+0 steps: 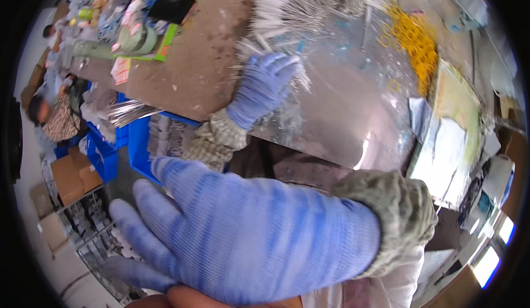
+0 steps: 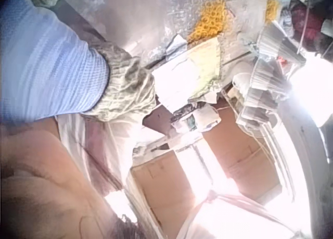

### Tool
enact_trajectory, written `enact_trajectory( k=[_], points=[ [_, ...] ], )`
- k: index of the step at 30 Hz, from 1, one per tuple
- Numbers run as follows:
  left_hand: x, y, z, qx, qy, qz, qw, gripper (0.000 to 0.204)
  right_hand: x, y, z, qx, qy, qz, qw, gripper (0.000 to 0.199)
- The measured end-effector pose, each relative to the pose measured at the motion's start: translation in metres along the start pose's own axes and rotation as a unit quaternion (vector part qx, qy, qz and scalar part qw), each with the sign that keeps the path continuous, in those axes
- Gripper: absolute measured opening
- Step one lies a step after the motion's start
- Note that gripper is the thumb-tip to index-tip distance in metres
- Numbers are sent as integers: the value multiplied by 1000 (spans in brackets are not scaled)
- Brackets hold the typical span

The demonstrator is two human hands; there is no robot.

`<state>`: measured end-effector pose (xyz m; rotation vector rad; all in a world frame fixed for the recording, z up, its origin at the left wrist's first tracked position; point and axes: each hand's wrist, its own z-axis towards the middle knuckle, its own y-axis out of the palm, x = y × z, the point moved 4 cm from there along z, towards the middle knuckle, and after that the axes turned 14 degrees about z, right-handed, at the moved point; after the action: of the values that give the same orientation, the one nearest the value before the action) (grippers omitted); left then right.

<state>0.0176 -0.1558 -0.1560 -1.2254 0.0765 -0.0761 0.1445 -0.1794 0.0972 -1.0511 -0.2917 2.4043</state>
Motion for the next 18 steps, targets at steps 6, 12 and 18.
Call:
enact_trajectory(
  k=[6, 12, 18],
  points=[
    [6, 4, 5, 3, 20, 1, 1000, 39, 16, 9, 4, -21, -36, -48, 998, 40],
    [-1, -5, 0, 50, -8, -11, 999, 33, 19, 46, 36, -95, 66, 155, 981, 32],
    [8, 5, 9, 15, 29, 6, 999, 47, 30, 4, 30, -29, -7, 129, 991, 28]
  ],
)
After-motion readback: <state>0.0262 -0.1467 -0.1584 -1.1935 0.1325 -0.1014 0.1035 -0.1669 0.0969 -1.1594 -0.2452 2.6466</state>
